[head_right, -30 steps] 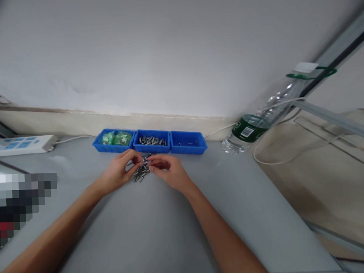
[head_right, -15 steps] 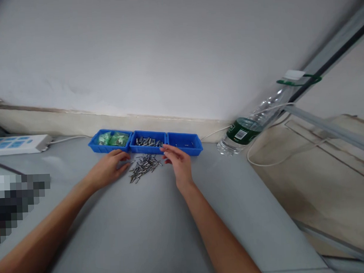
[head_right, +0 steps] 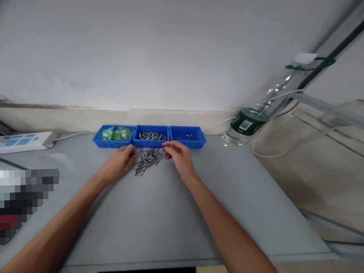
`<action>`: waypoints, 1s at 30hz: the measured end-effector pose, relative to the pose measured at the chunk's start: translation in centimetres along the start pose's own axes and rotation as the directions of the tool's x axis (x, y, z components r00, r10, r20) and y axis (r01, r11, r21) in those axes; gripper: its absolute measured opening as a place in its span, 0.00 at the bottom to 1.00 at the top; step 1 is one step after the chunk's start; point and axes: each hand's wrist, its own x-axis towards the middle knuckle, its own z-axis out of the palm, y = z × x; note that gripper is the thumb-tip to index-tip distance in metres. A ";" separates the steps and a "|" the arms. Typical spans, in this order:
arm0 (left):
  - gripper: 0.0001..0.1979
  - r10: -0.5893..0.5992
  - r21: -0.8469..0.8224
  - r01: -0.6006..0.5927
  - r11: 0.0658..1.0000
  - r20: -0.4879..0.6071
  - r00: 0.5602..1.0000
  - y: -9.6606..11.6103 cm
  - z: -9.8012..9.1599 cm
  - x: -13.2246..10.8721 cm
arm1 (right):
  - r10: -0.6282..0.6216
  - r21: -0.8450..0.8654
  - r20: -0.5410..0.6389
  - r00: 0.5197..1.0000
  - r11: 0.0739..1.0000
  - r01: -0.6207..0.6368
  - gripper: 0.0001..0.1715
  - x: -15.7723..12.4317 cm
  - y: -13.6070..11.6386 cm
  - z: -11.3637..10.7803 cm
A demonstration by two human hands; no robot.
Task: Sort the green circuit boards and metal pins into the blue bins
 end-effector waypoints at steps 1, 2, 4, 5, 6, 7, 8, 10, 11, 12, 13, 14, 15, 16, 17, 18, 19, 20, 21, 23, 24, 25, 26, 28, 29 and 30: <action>0.05 0.025 -0.040 -0.026 0.999 -0.021 0.999 0.2 0.0 0.0 | -0.014 -0.044 0.033 0.999 0.999 0.015 0.12 0.0 0.2 0.1; 0.05 0.060 -0.076 -0.064 0.995 -0.048 0.997 0.5 0.0 0.0 | -0.027 -0.084 0.067 0.997 0.996 0.033 0.13 -0.1 0.3 0.2; 0.04 0.149 -0.124 -0.163 0.979 -0.112 0.982 0.8 0.2 0.1 | -0.045 -0.133 0.147 0.988 0.989 0.065 0.15 -0.1 0.7 0.4; 0.03 0.193 -0.133 -0.212 0.968 -0.147 0.970 0.9 0.4 0.2 | -0.049 -0.138 0.191 0.980 0.987 0.076 0.16 -0.2 0.8 0.5; 0.03 0.233 -0.138 -0.259 0.956 -0.182 0.955 1.0 0.5 0.2 | -0.049 -0.132 0.234 0.971 0.988 0.081 0.18 -0.3 0.9 0.6; 0.03 0.267 -0.138 -0.300 0.944 -0.218 0.939 1.2 0.7 0.3 | -0.042 -0.120 0.274 0.961 0.990 0.078 0.18 -0.3 0.9 0.6; 0.03 0.292 -0.137 -0.332 0.933 -0.252 0.923 1.3 0.8 0.3 | -0.033 -0.103 0.307 0.951 0.992 0.068 0.19 -0.4 1.0 0.7; 0.02 0.319 -0.137 -0.375 0.917 -0.313 0.895 1.6 1.0 0.4 | -0.009 -0.068 0.355 0.935 0.997 0.036 0.18 -0.4 1.0 0.8; 0.02 0.324 -0.139 -0.387 0.911 -0.337 0.884 1.8 1.1 0.4 | 0.001 -0.050 0.367 0.930 0.999 0.018 0.17 -0.5 1.0 0.9; 0.03 0.325 -0.141 -0.394 0.908 -0.358 0.876 1.9 1.1 0.4 | 0.011 -0.031 0.372 0.928 1.000 0.001 0.16 -0.4 1.0 0.9; 0.03 0.322 -0.142 -0.396 0.907 -0.373 0.870 2.0 1.1 0.4 | 0.017 -0.009 0.370 0.929 1.000 -0.014 0.16 -0.4 1.1 1.0; 0.03 0.319 -0.142 -0.398 0.906 -0.387 0.865 2.0 1.2 0.4 | 0.021 0.013 0.365 0.931 1.000 -0.027 0.16 -0.4 1.1 1.1; 0.03 0.317 -0.142 -0.399 0.906 -0.399 0.860 2.0 1.2 0.4 | 0.023 0.035 0.362 0.932 0.999 -0.038 0.16 -0.4 1.2 1.1; 0.03 0.315 -0.140 -0.400 0.906 -0.408 0.857 2.0 1.3 0.4 | 0.024 0.054 0.363 0.932 0.997 -0.047 0.16 -0.4 1.3 1.2; 0.04 0.314 -0.140 -0.400 0.906 -0.413 0.855 2.0 1.4 0.4 | 0.026 0.069 0.371 0.928 0.996 -0.056 0.16 -0.4 1.4 1.2; 0.04 0.312 -0.141 -0.400 0.906 -0.416 0.854 2.0 1.4 0.3 | 0.031 0.079 0.382 0.924 0.995 -0.066 0.16 -0.5 1.5 1.3; 0.04 0.308 -0.144 -0.397 0.907 -0.417 0.855 1.9 1.5 0.3 | 0.037 0.086 0.392 0.919 0.993 -0.077 0.16 -0.5 1.6 1.3; 0.04 0.300 -0.148 -0.389 0.909 -0.415 0.859 1.9 1.6 0.3 | 0.045 0.091 0.399 0.916 0.992 -0.089 0.15 -0.5 1.6 1.4; 0.05 0.290 -0.151 -0.378 0.914 -0.410 0.865 1.9 1.7 0.3 | 0.053 0.094 0.399 0.915 0.991 -0.098 0.15 -0.5 1.6 1.4; 0.05 0.259 -0.150 -0.339 0.929 -0.389 0.884 1.9 1.8 0.3 | 0.067 0.094 0.374 0.925 0.989 -0.110 0.14 -0.5 1.3 1.4; 0.05 0.239 -0.143 -0.310 0.940 -0.372 0.897 1.8 1.9 0.3 | 0.073 0.092 0.347 0.935 0.989 -0.111 0.14 -0.5 1.1 1.4; 0.05 0.217 -0.131 -0.278 0.952 -0.353 0.910 1.6 1.9 0.3 | 0.076 0.090 0.311 0.947 0.990 -0.109 0.14 -0.4 0.8 1.3; 0.07 0.197 -0.114 -0.246 0.963 -0.330 0.923 1.4 2.0 0.3 | 0.075 0.089 0.265 0.961 0.991 -0.102 0.14 -0.3 0.6 1.1; 0.12 0.182 -0.069 -0.208 0.976 -0.274 0.944 0.8 2.1 0.4 | 0.062 0.101 0.128 0.990 0.992 -0.075 0.15 0.1 0.1 0.6; 0.14 0.191 -0.045 -0.207 0.977 -0.242 0.951 0.5 2.2 0.4 | 0.050 0.113 0.044 0.998 0.992 -0.055 0.15 0.3 0.0 0.3; 0.16 0.205 -0.022 -0.214 0.977 -0.206 0.957 0.1 2.3 0.5 | 0.038 0.126 -0.044 0.998 0.992 -0.033 0.17 0.5 -0.1 -0.1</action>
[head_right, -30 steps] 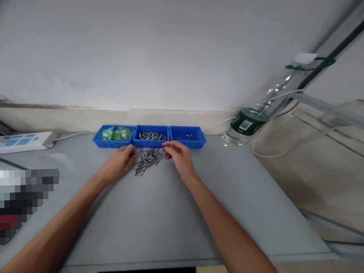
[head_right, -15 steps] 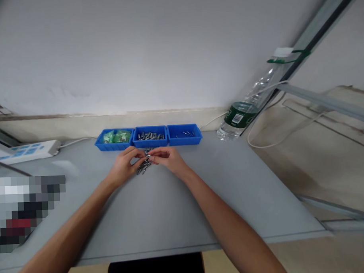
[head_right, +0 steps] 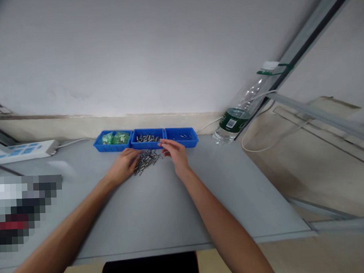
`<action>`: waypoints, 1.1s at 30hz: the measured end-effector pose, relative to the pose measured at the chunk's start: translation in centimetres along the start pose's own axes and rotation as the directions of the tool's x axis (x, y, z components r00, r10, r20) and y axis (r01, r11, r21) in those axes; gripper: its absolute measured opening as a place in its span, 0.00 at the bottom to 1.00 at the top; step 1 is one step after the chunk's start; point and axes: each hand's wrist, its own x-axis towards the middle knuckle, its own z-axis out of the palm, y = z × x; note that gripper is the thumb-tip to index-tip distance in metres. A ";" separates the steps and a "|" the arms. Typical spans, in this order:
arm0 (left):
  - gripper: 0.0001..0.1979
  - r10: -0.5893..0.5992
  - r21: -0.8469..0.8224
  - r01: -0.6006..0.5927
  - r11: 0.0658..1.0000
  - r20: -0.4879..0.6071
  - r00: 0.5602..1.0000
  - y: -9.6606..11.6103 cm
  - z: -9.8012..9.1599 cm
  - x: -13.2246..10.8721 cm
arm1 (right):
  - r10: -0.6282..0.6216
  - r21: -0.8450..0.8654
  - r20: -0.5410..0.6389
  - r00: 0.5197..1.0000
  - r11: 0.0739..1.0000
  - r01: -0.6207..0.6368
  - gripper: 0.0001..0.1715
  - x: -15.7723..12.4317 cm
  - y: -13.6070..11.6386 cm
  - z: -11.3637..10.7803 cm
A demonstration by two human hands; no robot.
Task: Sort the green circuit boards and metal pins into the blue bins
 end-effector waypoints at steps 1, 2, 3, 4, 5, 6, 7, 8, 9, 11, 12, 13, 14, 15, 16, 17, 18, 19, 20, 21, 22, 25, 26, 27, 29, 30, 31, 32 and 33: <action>0.20 0.013 0.018 -0.014 1.000 0.039 0.999 -0.4 0.1 -0.1 | -0.019 0.013 -0.075 0.997 1.000 0.020 0.19 0.2 -0.1 -0.3; 0.23 0.025 0.034 -0.027 0.999 0.077 0.997 -0.7 0.2 -0.1 | -0.031 0.024 -0.131 0.991 0.999 0.034 0.21 0.5 -0.1 -0.7; 0.27 0.030 0.050 -0.036 0.998 0.110 0.993 -1.0 0.3 -0.2 | -0.035 0.034 -0.167 0.985 0.999 0.041 0.24 0.7 -0.1 -1.0; 0.30 0.029 0.067 -0.038 0.997 0.138 0.990 -1.2 0.3 -0.2 | -0.033 0.039 -0.183 0.982 0.998 0.041 0.27 0.8 0.0 -1.2; 0.31 0.023 0.082 -0.036 0.996 0.155 0.988 -1.3 0.3 -0.3 | -0.027 0.041 -0.187 0.982 0.999 0.036 0.29 0.9 0.1 -1.3; 0.31 0.018 0.089 -0.032 0.995 0.163 0.986 -1.4 0.3 -0.3 | -0.020 0.039 -0.185 0.982 0.999 0.028 0.30 1.0 0.2 -1.4; 0.29 0.011 0.091 -0.026 0.996 0.162 0.987 -1.5 0.2 -0.2 | -0.013 0.036 -0.182 0.983 0.999 0.020 0.30 1.1 0.2 -1.5; 0.27 0.004 0.088 -0.018 0.996 0.154 0.988 -1.6 0.1 -0.2 | -0.009 0.031 -0.181 0.983 0.999 0.015 0.30 1.1 0.3 -1.4; 0.24 -0.006 0.084 -0.007 0.996 0.145 0.989 -1.7 -0.1 -0.2 | -0.007 0.027 -0.179 0.984 1.000 0.012 0.30 1.0 0.3 -1.3; 0.20 -0.022 0.080 0.010 0.997 0.142 0.990 -1.9 -0.4 -0.1 | -0.010 0.024 -0.174 0.985 1.000 0.014 0.29 0.9 0.3 -1.1; 0.18 -0.029 0.084 0.016 0.996 0.150 0.988 -2.0 -0.5 -0.1 | -0.012 0.023 -0.169 0.986 1.000 0.016 0.29 0.8 0.3 -1.0; 0.17 -0.037 0.089 0.023 0.996 0.155 0.987 -2.0 -0.7 0.0 | -0.015 0.022 -0.162 0.987 1.000 0.019 0.29 0.7 0.3 -0.8; 0.16 -0.045 0.094 0.031 0.995 0.157 0.987 -2.0 -0.8 0.0 | -0.015 0.023 -0.154 0.988 1.000 0.019 0.28 0.6 0.2 -0.7; 0.15 -0.056 0.099 0.042 0.994 0.151 0.987 -2.0 -0.8 0.0 | -0.013 0.026 -0.147 0.989 1.000 0.017 0.28 0.5 0.2 -0.6; 0.13 -0.072 0.104 0.058 0.993 0.140 0.988 -1.9 -0.9 0.0 | -0.011 0.028 -0.141 0.990 0.999 0.015 0.27 0.4 0.2 -0.5; 0.12 -0.094 0.109 0.080 0.991 0.124 0.988 -1.9 -0.9 0.1 | -0.008 0.029 -0.135 0.991 1.000 0.012 0.26 0.3 0.2 -0.4; 0.11 -0.120 0.108 0.108 0.988 0.107 0.987 -1.8 -0.9 0.1 | -0.009 0.026 -0.129 0.992 1.000 0.012 0.26 0.3 0.3 -0.3; 0.10 -0.146 0.102 0.136 0.985 0.093 0.985 -1.7 -0.8 0.1 | -0.011 0.021 -0.122 0.992 1.000 0.013 0.25 0.2 0.4 -0.2; 0.09 -0.168 0.093 0.160 0.983 0.083 0.982 -1.6 -0.7 0.1 | -0.013 0.014 -0.115 0.993 1.000 0.015 0.25 0.2 0.5 -0.1; 0.09 -0.183 0.085 0.177 0.981 0.077 0.980 -1.6 -0.6 0.1 | -0.015 0.008 -0.107 0.994 1.000 0.016 0.24 0.2 0.6 -0.1; 0.09 -0.190 0.081 0.184 0.980 0.074 0.979 -1.6 -0.5 0.1 | -0.015 0.006 -0.096 0.995 1.000 0.015 0.24 0.1 0.7 0.0; 0.10 -0.178 0.112 0.167 0.980 0.096 0.979 -1.9 -0.1 0.0 | -0.006 0.013 -0.060 0.998 1.000 0.007 0.22 0.0 1.0 0.2; 0.11 -0.175 0.124 0.161 0.979 0.107 0.979 -2.0 0.0 0.0 | -0.004 0.016 -0.048 0.999 1.000 0.005 0.21 -0.1 1.0 0.3; 0.12 -0.173 0.126 0.158 0.979 0.116 0.978 -2.0 0.1 0.0 | -0.003 0.017 -0.036 0.999 1.000 0.003 0.20 -0.2 1.0 0.4; 0.12 -0.162 0.088 0.152 0.984 0.110 0.981 -1.8 -0.1 0.0 | -0.002 0.012 -0.003 1.000 1.000 0.002 0.18 -0.3 1.0 0.5; 0.12 -0.151 0.049 0.147 0.988 0.096 0.984 -1.6 -0.3 0.1 | -0.003 0.000 0.018 1.000 1.000 0.003 0.18 -0.4 1.0 0.6; 0.11 -0.137 0.000 0.138 0.990 0.076 0.988 -1.4 -0.5 0.1 | -0.005 -0.021 0.042 0.999 1.000 0.006 0.17 -0.4 1.1 0.7; 0.10 -0.119 -0.051 0.121 0.991 0.052 0.992 -1.1 -0.7 0.2 | -0.010 -0.050 0.069 0.998 0.999 0.014 0.16 -0.5 1.1 0.8; 0.08 -0.094 -0.098 0.097 0.990 0.029 0.995 -0.8 -0.9 0.3 | -0.018 -0.084 0.097 0.995 0.996 0.027 0.16 -0.5 1.2 0.9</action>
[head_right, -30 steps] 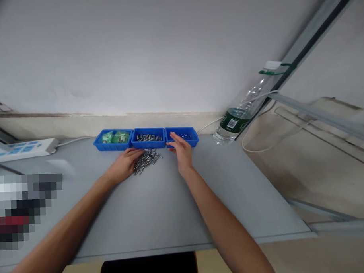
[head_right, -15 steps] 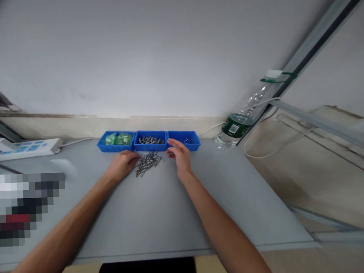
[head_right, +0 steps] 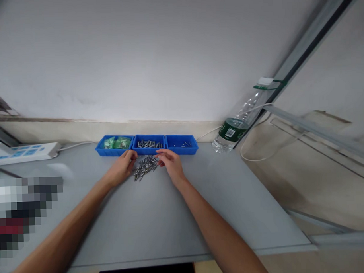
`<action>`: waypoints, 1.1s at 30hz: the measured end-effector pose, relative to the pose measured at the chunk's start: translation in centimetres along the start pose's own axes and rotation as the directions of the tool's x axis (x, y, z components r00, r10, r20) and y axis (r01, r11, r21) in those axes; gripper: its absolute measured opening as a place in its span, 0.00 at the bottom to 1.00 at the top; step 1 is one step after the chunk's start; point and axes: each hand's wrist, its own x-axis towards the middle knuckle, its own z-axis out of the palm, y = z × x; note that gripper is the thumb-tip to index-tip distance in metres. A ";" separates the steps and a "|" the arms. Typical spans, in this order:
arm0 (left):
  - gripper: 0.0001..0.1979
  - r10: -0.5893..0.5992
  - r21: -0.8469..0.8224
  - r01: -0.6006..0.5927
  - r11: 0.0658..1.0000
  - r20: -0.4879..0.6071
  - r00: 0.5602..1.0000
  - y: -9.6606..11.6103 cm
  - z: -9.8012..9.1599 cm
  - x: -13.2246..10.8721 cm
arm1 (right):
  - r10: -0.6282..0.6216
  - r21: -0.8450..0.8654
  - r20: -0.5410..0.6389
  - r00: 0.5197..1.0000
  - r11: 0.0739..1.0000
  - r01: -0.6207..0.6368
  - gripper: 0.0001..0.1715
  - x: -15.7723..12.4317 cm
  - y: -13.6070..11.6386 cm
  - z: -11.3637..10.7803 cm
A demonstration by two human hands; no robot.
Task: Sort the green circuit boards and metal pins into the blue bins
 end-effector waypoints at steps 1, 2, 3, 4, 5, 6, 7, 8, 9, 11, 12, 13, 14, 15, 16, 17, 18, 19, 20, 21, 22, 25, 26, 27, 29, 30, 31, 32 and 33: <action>0.07 0.029 -0.037 -0.030 0.999 -0.021 0.999 0.3 -0.1 0.1 | -0.013 -0.034 0.030 0.999 0.999 0.014 0.16 0.0 0.1 0.1; 0.06 0.057 -0.065 -0.059 0.996 -0.037 0.998 0.7 -0.3 0.1 | -0.026 -0.062 0.063 0.998 0.998 0.029 0.17 0.0 0.2 0.2; 0.06 0.081 -0.085 -0.085 0.993 -0.050 0.995 1.0 -0.3 0.1 | -0.034 -0.078 0.100 0.994 0.996 0.042 0.18 -0.1 0.4 0.3; 0.06 0.102 -0.097 -0.107 0.989 -0.059 0.993 1.3 -0.3 0.1 | -0.035 -0.083 0.138 0.990 0.995 0.046 0.20 -0.1 0.5 0.4; 0.06 0.116 -0.106 -0.122 0.987 -0.062 0.991 1.5 -0.3 0.1 | -0.026 -0.079 0.174 0.984 0.996 0.040 0.21 -0.2 0.6 0.5; 0.06 0.126 -0.114 -0.132 0.985 -0.062 0.990 1.7 -0.2 0.1 | -0.011 -0.072 0.204 0.979 0.997 0.026 0.22 -0.3 0.7 0.6; 0.05 0.134 -0.122 -0.141 0.983 -0.061 0.989 1.9 -0.2 0.0 | 0.007 -0.062 0.225 0.974 0.998 0.007 0.22 -0.4 0.8 0.7; 0.05 0.141 -0.130 -0.147 0.980 -0.060 0.988 2.1 -0.1 0.0 | 0.023 -0.048 0.236 0.971 0.999 -0.012 0.22 -0.5 0.8 0.8; 0.04 0.144 -0.138 -0.151 0.979 -0.060 0.988 2.2 0.0 -0.1 | 0.036 -0.031 0.241 0.970 0.999 -0.030 0.21 -0.5 0.8 0.8; 0.03 0.144 -0.147 -0.150 0.978 -0.050 0.988 2.5 0.0 -0.1 | 0.057 0.009 0.239 0.969 0.998 -0.061 0.20 -0.5 0.7 0.9; 0.03 0.140 -0.144 -0.145 0.979 -0.043 0.989 2.5 0.0 -0.2 | 0.065 0.024 0.235 0.970 0.997 -0.073 0.20 -0.5 0.7 0.9; 0.03 0.131 -0.132 -0.135 0.982 -0.033 0.991 2.5 -0.2 -0.2 | 0.071 0.034 0.225 0.972 0.996 -0.081 0.20 -0.5 0.7 0.9; 0.03 0.116 -0.111 -0.118 0.987 -0.025 0.993 2.5 -0.3 -0.2 | 0.074 0.040 0.206 0.976 0.996 -0.084 0.19 -0.4 0.7 0.9; 0.03 0.098 -0.080 -0.099 0.992 -0.017 0.995 2.4 -0.5 -0.2 | 0.071 0.044 0.174 0.982 0.996 -0.080 0.18 -0.3 0.7 0.8; 0.05 0.078 -0.046 -0.078 0.996 -0.008 0.997 2.2 -0.7 -0.2 | 0.062 0.046 0.131 0.989 0.997 -0.069 0.17 -0.1 0.6 0.6; 0.07 0.058 -0.014 -0.058 0.998 0.003 0.998 2.0 -1.0 -0.3 | 0.047 0.050 0.077 0.996 0.997 -0.051 0.17 0.0 0.5 0.3; 0.09 0.041 0.010 -0.041 0.999 0.021 0.999 1.7 -1.2 -0.4 | 0.028 0.054 0.016 0.999 0.998 -0.028 0.17 0.2 0.4 0.0; 0.11 0.027 0.026 -0.029 0.999 0.041 0.999 1.5 -1.3 -0.4 | 0.007 0.058 -0.049 0.999 0.998 -0.004 0.17 0.4 0.3 -0.3; 0.12 0.018 0.032 -0.020 0.999 0.062 0.998 1.3 -1.5 -0.5 | -0.013 0.059 -0.111 0.994 0.998 0.019 0.17 0.5 0.2 -0.7; 0.13 0.011 0.032 -0.013 0.999 0.081 0.997 1.2 -1.5 -0.6 | -0.028 0.061 -0.170 0.985 0.997 0.038 0.18 0.7 0.1 -1.0; 0.14 0.004 0.030 -0.007 1.000 0.094 0.996 1.1 -1.5 -0.6 | -0.034 0.066 -0.221 0.975 0.997 0.050 0.20 0.9 0.0 -1.4; 0.12 -0.004 0.024 0.001 1.000 0.108 0.994 1.4 -1.2 -0.6 | -0.011 0.094 -0.317 0.948 0.995 0.044 0.22 1.1 -0.3 -1.9; 0.11 -0.005 0.023 0.003 1.000 0.111 0.994 1.5 -1.0 -0.6 | 0.002 0.106 -0.329 0.944 0.994 0.034 0.23 1.1 -0.3 -1.9; 0.11 -0.009 0.022 0.006 1.000 0.111 0.994 1.7 -0.9 -0.6 | 0.013 0.115 -0.332 0.943 0.993 0.026 0.22 1.1 -0.4 -1.9; 0.11 -0.021 0.016 0.019 1.000 0.106 0.994 1.8 -0.7 -0.5 | 0.027 0.125 -0.322 0.946 0.992 0.014 0.22 0.9 -0.5 -1.7; 0.12 -0.029 0.010 0.028 1.000 0.102 0.994 1.8 -0.7 -0.5 | 0.030 0.124 -0.313 0.949 0.992 0.010 0.22 0.9 -0.6 -1.6; 0.13 -0.036 0.000 0.036 0.999 0.097 0.995 1.8 -0.6 -0.5 | 0.029 0.121 -0.305 0.952 0.993 0.008 0.21 0.8 -0.7 -1.5; 0.15 -0.041 -0.011 0.043 0.999 0.093 0.995 1.7 -0.6 -0.5 | 0.029 0.117 -0.298 0.954 0.993 0.007 0.21 0.7 -0.7 -1.4; 0.17 -0.047 -0.026 0.049 0.998 0.092 0.995 1.7 -0.6 -0.5 | 0.028 0.114 -0.292 0.956 0.994 0.005 0.21 0.6 -0.8 -1.4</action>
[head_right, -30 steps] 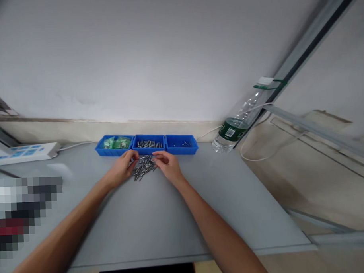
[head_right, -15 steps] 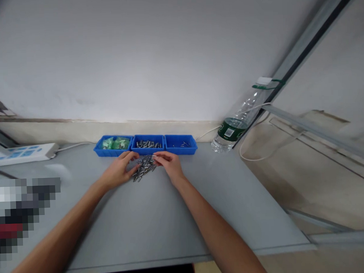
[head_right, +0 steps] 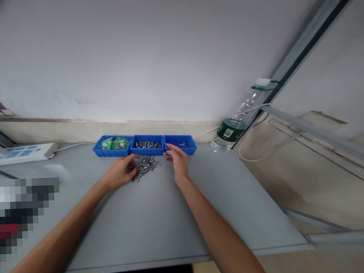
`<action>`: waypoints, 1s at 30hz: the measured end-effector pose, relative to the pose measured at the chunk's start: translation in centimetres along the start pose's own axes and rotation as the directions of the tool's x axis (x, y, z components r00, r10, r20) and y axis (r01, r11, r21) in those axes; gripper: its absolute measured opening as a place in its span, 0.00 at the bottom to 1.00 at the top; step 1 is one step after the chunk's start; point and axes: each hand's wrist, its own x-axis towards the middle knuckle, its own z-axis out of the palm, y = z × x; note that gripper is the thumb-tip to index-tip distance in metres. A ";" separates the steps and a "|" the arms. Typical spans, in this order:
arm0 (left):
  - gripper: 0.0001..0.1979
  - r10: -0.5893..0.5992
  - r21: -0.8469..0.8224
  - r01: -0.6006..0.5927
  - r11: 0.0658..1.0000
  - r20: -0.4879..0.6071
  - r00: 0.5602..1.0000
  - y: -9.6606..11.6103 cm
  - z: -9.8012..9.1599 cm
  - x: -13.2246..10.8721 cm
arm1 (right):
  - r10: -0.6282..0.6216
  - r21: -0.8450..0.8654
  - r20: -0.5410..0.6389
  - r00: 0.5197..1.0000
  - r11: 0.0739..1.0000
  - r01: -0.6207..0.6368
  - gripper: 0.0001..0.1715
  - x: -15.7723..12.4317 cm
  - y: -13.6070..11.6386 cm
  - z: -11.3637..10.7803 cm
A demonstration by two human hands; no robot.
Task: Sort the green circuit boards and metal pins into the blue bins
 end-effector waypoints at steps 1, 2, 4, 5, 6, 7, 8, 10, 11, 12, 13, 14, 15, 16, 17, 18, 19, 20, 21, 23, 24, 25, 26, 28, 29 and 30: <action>0.18 -0.005 -0.019 0.005 1.000 0.002 1.000 -0.1 0.0 0.0 | -0.001 -0.003 0.004 1.000 1.000 0.001 0.20 0.0 0.0 0.0; 0.18 -0.009 -0.039 0.009 0.999 0.004 1.000 -0.1 0.0 0.0 | -0.003 -0.005 0.007 1.000 1.000 0.003 0.20 -0.1 0.0 0.0; 0.18 -0.017 -0.079 0.017 0.997 0.001 1.000 -0.2 -0.1 0.1 | -0.008 -0.009 0.011 1.000 1.000 0.008 0.20 -0.1 0.1 0.0; 0.18 -0.020 -0.095 0.019 0.995 -0.007 1.000 -0.2 -0.2 0.1 | -0.011 -0.013 0.015 1.000 1.000 0.011 0.20 -0.1 0.1 0.0; 0.19 -0.022 -0.110 0.021 0.994 -0.016 1.000 -0.2 -0.2 0.1 | -0.015 -0.018 0.021 1.000 1.000 0.015 0.20 -0.1 0.2 0.0; 0.19 -0.027 -0.126 0.023 0.992 -0.025 0.999 -0.3 -0.2 0.2 | -0.018 -0.022 0.028 0.999 1.000 0.019 0.20 -0.1 0.2 0.0; 0.18 -0.034 -0.145 0.029 0.989 -0.033 0.999 -0.3 -0.2 0.2 | -0.022 -0.024 0.035 0.999 0.999 0.023 0.19 -0.1 0.3 0.0; 0.17 -0.063 -0.188 0.052 0.981 -0.051 0.997 -0.4 -0.2 0.2 | -0.027 -0.022 0.054 0.998 0.999 0.028 0.19 -0.2 0.4 0.1; 0.17 -0.079 -0.214 0.063 0.975 -0.067 0.995 -0.4 -0.2 0.3 | -0.030 -0.024 0.068 0.997 0.999 0.032 0.18 -0.2 0.4 0.2; 0.16 -0.095 -0.246 0.071 0.967 -0.089 0.991 -0.4 -0.2 0.3 | -0.035 -0.031 0.090 0.995 0.999 0.038 0.18 -0.2 0.4 0.2; 0.15 -0.111 -0.284 0.074 0.956 -0.114 0.987 -0.3 -0.2 0.3 | -0.043 -0.046 0.119 0.992 0.998 0.048 0.17 -0.3 0.5 0.3; 0.15 -0.125 -0.331 0.074 0.941 -0.139 0.982 -0.2 -0.3 0.4 | -0.054 -0.069 0.155 0.986 0.995 0.065 0.16 -0.3 0.5 0.3; 0.15 -0.142 -0.383 0.070 0.921 -0.162 0.977 -0.1 -0.3 0.4 | -0.069 -0.100 0.195 0.978 0.991 0.089 0.15 -0.4 0.6 0.4; 0.15 -0.160 -0.436 0.066 0.897 -0.183 0.970 0.1 -0.4 0.5 | -0.087 -0.134 0.237 0.968 0.984 0.121 0.15 -0.5 0.6 0.5; 0.15 -0.180 -0.487 0.062 0.871 -0.199 0.963 0.3 -0.5 0.6 | -0.106 -0.165 0.281 0.954 0.974 0.157 0.14 -0.7 0.7 0.6; 0.16 -0.201 -0.536 0.058 0.842 -0.212 0.956 0.5 -0.5 0.7 | -0.118 -0.188 0.327 0.938 0.964 0.187 0.15 -0.8 0.9 0.7; 0.17 -0.219 -0.580 0.053 0.813 -0.220 0.951 0.7 -0.6 0.8 | -0.117 -0.198 0.376 0.919 0.959 0.203 0.16 -1.0 1.0 0.9; 0.18 -0.234 -0.619 0.048 0.784 -0.223 0.946 0.9 -0.7 0.8 | -0.100 -0.191 0.426 0.899 0.961 0.198 0.17 -1.2 1.1 1.1; 0.19 -0.246 -0.651 0.043 0.758 -0.224 0.943 1.1 -0.8 0.9 | -0.072 -0.173 0.472 0.879 0.970 0.172 0.18 -1.4 1.2 1.2; 0.20 -0.254 -0.689 0.033 0.724 -0.222 0.941 1.3 -0.9 0.9 | -0.007 -0.117 0.532 0.846 0.990 0.082 0.19 -1.7 1.2 1.5; 0.20 -0.252 -0.695 0.030 0.718 -0.219 0.943 1.3 -1.0 0.9 | 0.015 -0.086 0.541 0.841 0.996 0.037 0.19 -1.9 1.2 1.6; 0.20 -0.246 -0.694 0.028 0.720 -0.217 0.945 1.3 -1.0 0.9 | 0.027 -0.055 0.540 0.842 0.998 0.004 0.19 -2.0 1.2 1.7; 0.20 -0.238 -0.686 0.028 0.727 -0.214 0.947 1.3 -0.9 0.8 | 0.031 -0.029 0.533 0.845 0.999 -0.019 0.18 -2.1 1.2 1.8; 0.19 -0.218 -0.662 0.031 0.749 -0.202 0.955 1.3 -0.8 0.7 | 0.039 0.004 0.520 0.853 0.999 -0.048 0.16 -2.1 1.0 1.8; 0.18 -0.208 -0.649 0.032 0.760 -0.196 0.958 1.3 -0.7 0.7 | 0.048 0.009 0.517 0.855 0.998 -0.062 0.16 -2.2 1.0 1.8; 0.17 -0.199 -0.636 0.033 0.771 -0.192 0.961 1.3 -0.6 0.7 | 0.059 0.007 0.515 0.855 0.997 -0.074 0.16 -2.2 0.9 1.8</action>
